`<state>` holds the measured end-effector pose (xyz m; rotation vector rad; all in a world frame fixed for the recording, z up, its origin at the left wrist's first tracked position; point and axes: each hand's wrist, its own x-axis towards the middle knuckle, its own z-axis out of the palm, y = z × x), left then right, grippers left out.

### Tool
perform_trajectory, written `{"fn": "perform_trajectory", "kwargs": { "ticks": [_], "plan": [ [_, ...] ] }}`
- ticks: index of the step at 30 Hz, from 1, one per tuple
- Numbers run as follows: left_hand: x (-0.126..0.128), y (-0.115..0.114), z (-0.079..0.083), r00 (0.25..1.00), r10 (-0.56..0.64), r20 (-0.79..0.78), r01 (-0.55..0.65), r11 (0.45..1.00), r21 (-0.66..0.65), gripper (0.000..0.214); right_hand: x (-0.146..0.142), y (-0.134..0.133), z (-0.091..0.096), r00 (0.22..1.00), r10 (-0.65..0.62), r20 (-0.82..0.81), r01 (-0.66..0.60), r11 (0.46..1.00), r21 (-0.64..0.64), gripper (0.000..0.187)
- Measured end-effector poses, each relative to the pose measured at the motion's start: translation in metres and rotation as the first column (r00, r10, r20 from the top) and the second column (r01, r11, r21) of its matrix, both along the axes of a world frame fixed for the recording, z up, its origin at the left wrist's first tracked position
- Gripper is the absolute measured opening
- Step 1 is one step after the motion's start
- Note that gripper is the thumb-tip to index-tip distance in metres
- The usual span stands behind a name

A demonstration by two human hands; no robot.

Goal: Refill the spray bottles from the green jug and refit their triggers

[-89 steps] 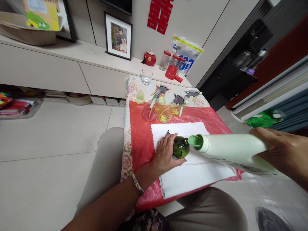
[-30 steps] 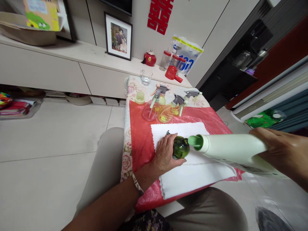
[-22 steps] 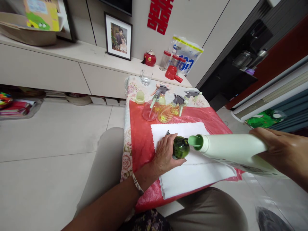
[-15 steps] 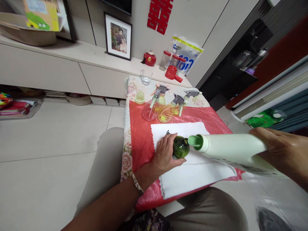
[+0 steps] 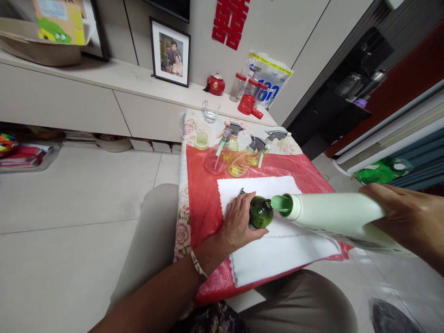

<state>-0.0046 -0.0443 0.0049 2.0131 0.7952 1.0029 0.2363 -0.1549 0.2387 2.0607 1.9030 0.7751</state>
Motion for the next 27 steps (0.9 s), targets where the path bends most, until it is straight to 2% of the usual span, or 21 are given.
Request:
{"fn": "perform_trajectory", "kwargs": {
  "ticks": [27],
  "plan": [
    [0.0012,0.0014,-0.0027,1.0,-0.001,0.0,0.001,1.0,0.001,0.102,0.0004,0.0006,-0.0024,1.0,-0.012,-0.029,0.012,1.0,0.019,0.021]
  ]
}}
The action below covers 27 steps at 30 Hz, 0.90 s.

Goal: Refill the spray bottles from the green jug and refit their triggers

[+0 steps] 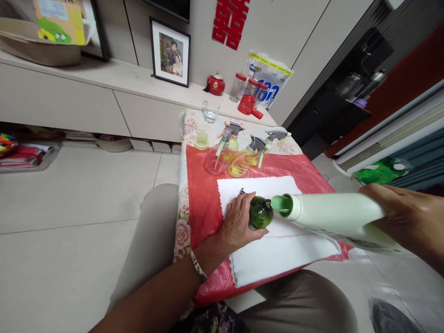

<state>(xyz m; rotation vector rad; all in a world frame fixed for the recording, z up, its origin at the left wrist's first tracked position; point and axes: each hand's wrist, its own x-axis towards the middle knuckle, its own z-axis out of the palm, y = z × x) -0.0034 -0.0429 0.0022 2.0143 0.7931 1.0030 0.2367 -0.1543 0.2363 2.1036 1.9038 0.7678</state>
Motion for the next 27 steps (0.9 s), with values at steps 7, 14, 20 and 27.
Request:
{"fn": "perform_trajectory", "kwargs": {
  "ticks": [7,14,20,27],
  "plan": [
    [0.0004,-0.0011,0.0003,1.0,0.015,0.009,-0.015,1.0,0.009,0.102,0.0018,0.0,-0.003,1.0,-0.018,-0.012,0.018,1.0,0.014,0.02],
    [0.0,-0.0007,0.0011,1.0,0.001,0.011,-0.001,1.0,-0.004,0.103,0.001,0.0005,-0.0009,1.0,-0.008,0.001,0.008,1.0,-0.003,0.021],
    [0.0003,-0.001,0.0001,1.0,0.007,0.023,-0.007,1.0,0.016,0.102,-0.0014,-0.0002,-0.0014,0.999,0.043,0.029,-0.044,0.999,0.026,0.019],
    [-0.0008,-0.0003,0.0019,1.0,-0.002,0.025,0.002,1.0,0.001,0.103,0.0037,0.0021,-0.0029,0.999,0.046,-0.016,-0.045,0.999,0.03,0.022]
  ]
}}
